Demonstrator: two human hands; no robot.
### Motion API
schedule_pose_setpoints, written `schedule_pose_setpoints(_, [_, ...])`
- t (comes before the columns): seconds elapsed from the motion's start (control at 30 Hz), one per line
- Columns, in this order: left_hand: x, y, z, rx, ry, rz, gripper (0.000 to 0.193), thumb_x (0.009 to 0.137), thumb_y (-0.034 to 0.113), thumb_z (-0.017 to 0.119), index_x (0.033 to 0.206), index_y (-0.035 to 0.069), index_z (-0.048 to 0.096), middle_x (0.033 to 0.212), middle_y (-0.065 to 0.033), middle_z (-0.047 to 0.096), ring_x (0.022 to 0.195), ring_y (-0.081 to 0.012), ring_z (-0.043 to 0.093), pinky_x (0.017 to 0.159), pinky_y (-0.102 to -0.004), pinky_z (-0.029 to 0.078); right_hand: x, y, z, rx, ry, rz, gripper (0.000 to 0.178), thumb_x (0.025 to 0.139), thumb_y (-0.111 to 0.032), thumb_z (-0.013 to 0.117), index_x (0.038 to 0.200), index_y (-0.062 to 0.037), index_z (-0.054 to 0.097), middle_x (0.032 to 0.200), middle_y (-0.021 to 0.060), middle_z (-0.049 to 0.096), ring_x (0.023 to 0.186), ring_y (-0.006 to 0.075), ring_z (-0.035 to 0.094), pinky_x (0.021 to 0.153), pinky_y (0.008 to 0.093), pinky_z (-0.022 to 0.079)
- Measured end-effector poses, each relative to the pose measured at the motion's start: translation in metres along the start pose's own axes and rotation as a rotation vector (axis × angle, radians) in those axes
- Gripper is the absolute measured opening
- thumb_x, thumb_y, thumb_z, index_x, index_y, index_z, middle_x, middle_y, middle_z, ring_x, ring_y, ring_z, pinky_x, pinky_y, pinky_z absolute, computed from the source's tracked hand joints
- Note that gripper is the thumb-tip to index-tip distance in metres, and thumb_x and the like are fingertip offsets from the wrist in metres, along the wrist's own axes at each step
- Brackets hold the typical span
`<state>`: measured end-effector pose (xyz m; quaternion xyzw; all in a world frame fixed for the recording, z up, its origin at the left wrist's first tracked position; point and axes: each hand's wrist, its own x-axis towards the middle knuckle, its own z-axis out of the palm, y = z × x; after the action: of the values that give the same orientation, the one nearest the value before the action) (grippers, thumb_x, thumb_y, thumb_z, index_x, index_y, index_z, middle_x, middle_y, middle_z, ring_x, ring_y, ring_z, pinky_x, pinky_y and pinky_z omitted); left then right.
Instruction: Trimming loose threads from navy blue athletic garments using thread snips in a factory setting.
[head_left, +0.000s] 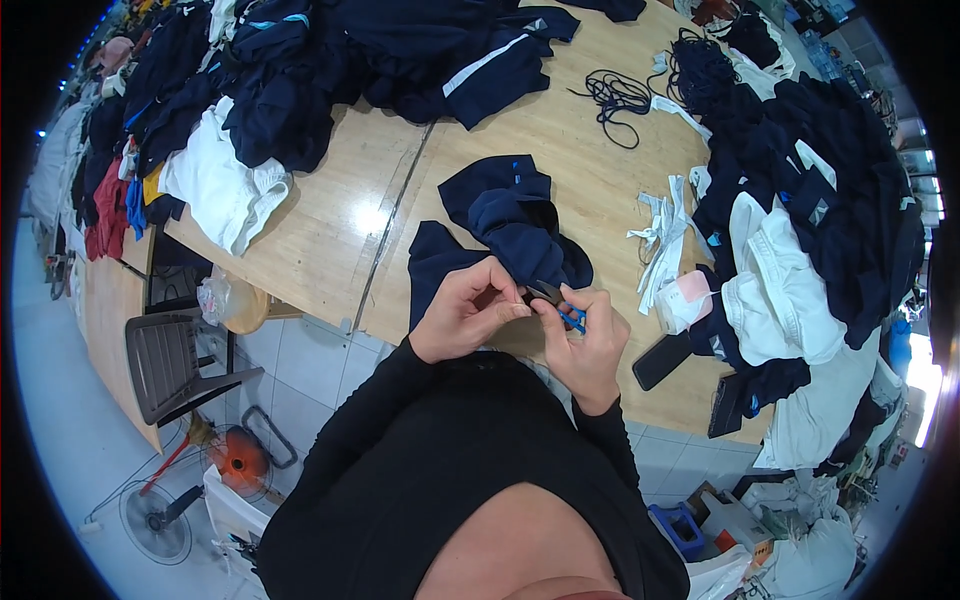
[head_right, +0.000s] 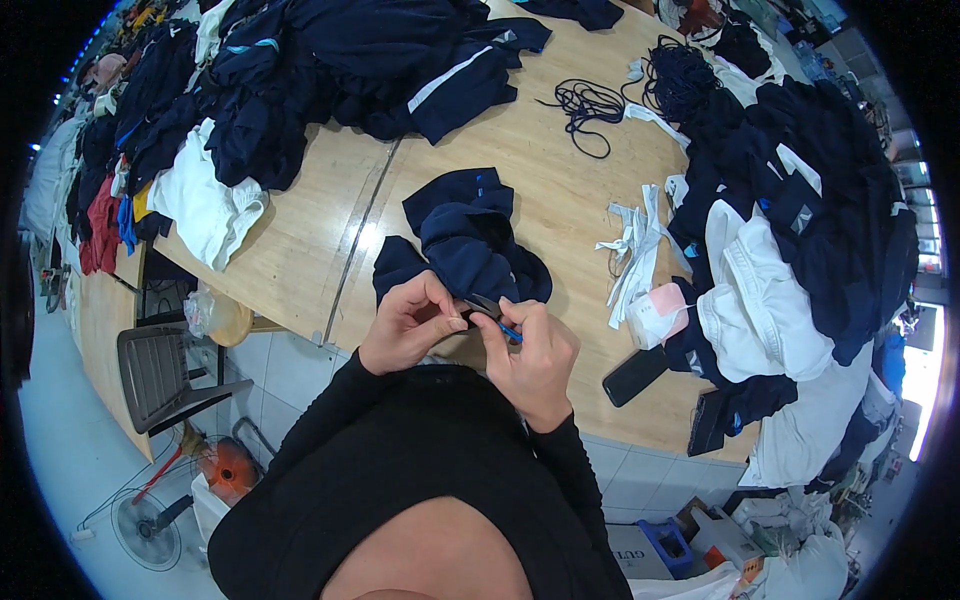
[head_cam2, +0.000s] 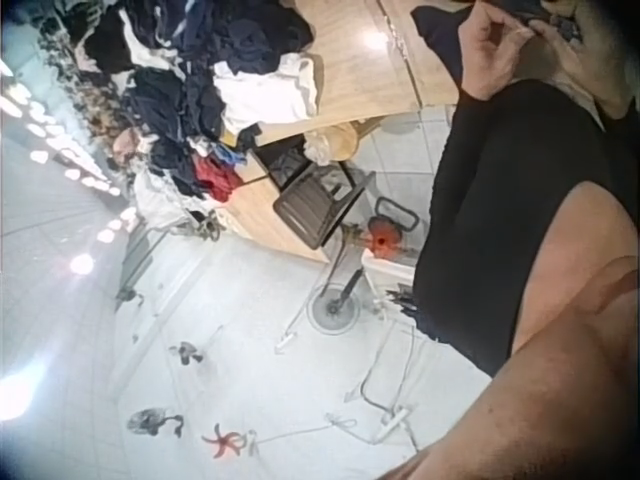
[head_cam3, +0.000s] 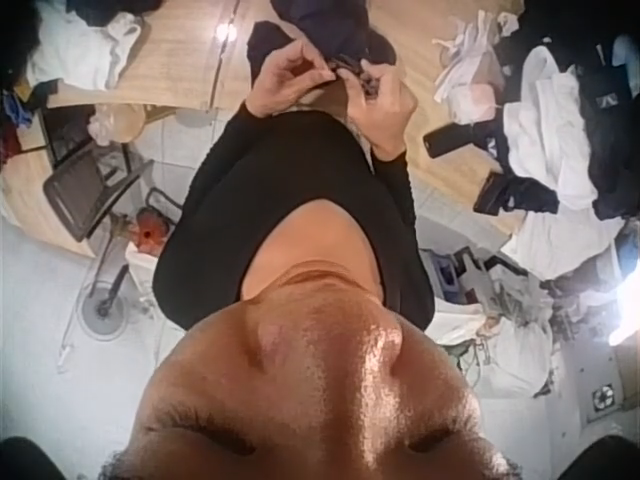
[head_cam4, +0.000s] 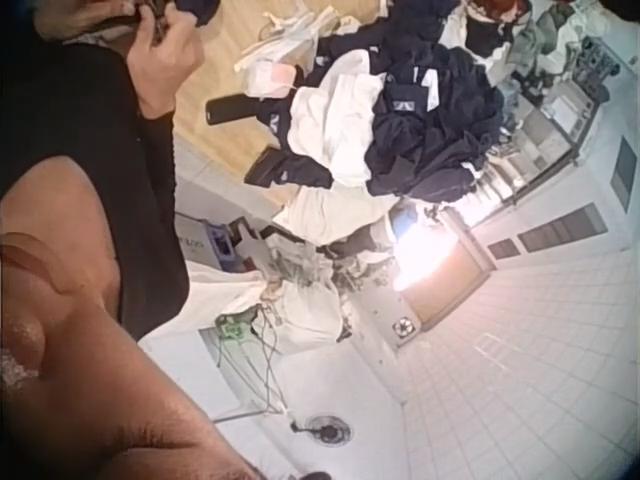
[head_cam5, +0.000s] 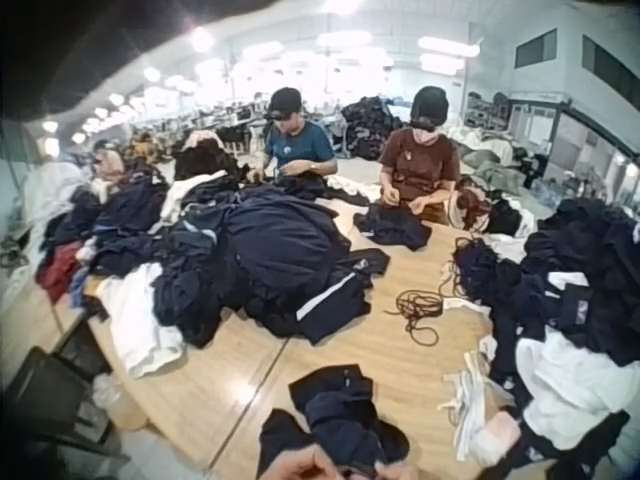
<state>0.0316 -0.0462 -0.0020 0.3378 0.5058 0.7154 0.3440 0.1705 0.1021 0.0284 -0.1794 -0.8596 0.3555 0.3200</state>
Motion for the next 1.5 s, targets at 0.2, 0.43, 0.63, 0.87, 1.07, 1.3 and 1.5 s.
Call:
schedule_pose_setpoints(0.2, [0.0,-0.003,-0.002,0.089,0.025,0.024,0.017,0.102,0.008,0.078,0.099,0.001,0.063,0.093,-0.0032,0.07,0.085,-0.0051,0.067,0.073,-0.0218,0.053,-0.002,0.005,0.006,0.012,0.046,-0.074,0.03,0.086,-0.012,0.092,0.096,0.001,0.066,0.083,0.014,0.073,0.064,0.0292,0.071,0.058,0.0362,0.053])
schedule_pose_setpoints(0.43, [-0.001,-0.004,0.001,0.11,0.008,-0.005,0.016,0.1,0.003,0.078,0.1,0.003,0.063,0.096,-0.0027,0.069,0.09,-0.007,0.068,0.082,-0.0241,0.055,-0.003,0.007,0.004,-0.07,0.033,-0.098,0.027,0.087,-0.01,0.09,0.093,-0.001,0.066,0.084,0.015,0.074,0.067,0.0334,0.071,0.06,0.0384,0.054])
schedule_pose_setpoints(0.63, [0.0,0.006,-0.029,0.357,0.036,-0.056,0.012,0.103,-0.001,0.071,0.106,0.004,0.06,0.097,-0.006,0.071,0.098,-0.0147,0.073,0.095,-0.0319,0.058,-0.007,0.029,-0.007,0.169,0.178,0.192,0.023,0.094,-0.009,0.085,0.099,-0.0003,0.065,0.088,0.0099,0.071,0.074,0.0161,0.068,0.065,0.0306,0.052])
schedule_pose_setpoints(0.87, [-0.076,0.051,-0.174,1.953,1.069,-1.143,0.105,0.099,0.036,0.08,0.169,-0.006,0.015,0.163,-0.0393,0.036,0.156,-0.0466,0.037,0.124,-0.0543,0.037,-0.02,0.097,-0.069,0.195,0.492,0.466,0.027,0.098,-0.007,0.082,0.115,0.0005,0.062,0.098,0.006,0.068,0.084,0.0072,0.061,0.073,0.0213,0.049])
schedule_pose_setpoints(1.07, [-0.071,0.016,-0.145,0.837,0.573,-0.454,0.065,0.101,0.038,0.079,0.144,-0.007,0.06,0.137,-0.0281,0.067,0.124,-0.0321,0.068,0.104,-0.0433,0.056,-0.02,0.101,-0.055,0.058,0.168,0.505,0.02,0.099,-0.013,0.081,0.108,-0.0012,0.068,0.081,0.003,0.069,0.073,0.0086,0.062,0.069,0.0251,0.049])
schedule_pose_setpoints(1.3, [-0.005,-0.063,-0.035,0.274,0.155,-0.808,0.049,0.108,0.042,0.07,0.093,-0.004,0.077,0.079,-0.01,0.077,0.07,-0.0147,0.076,0.065,-0.0289,0.06,-0.045,0.134,0.039,-0.204,-0.07,0.425,0.033,0.101,-0.033,0.077,0.096,0.0001,0.074,0.072,0.0117,0.067,0.064,0.0231,0.066,0.061,0.0372,0.049])
schedule_pose_setpoints(1.5, [0.001,-0.057,-0.051,-0.418,0.46,-0.738,0.037,0.11,0.037,0.066,0.086,0.008,0.068,0.078,-0.0067,0.074,0.065,-0.012,0.069,0.066,-0.0262,0.056,-0.034,0.095,0.001,1.703,0.193,0.916,0.043,0.118,-0.036,0.048,0.092,-0.0087,0.07,0.053,-0.0003,0.043,0.045,0.0107,0.035,0.052,0.0284,0.034])
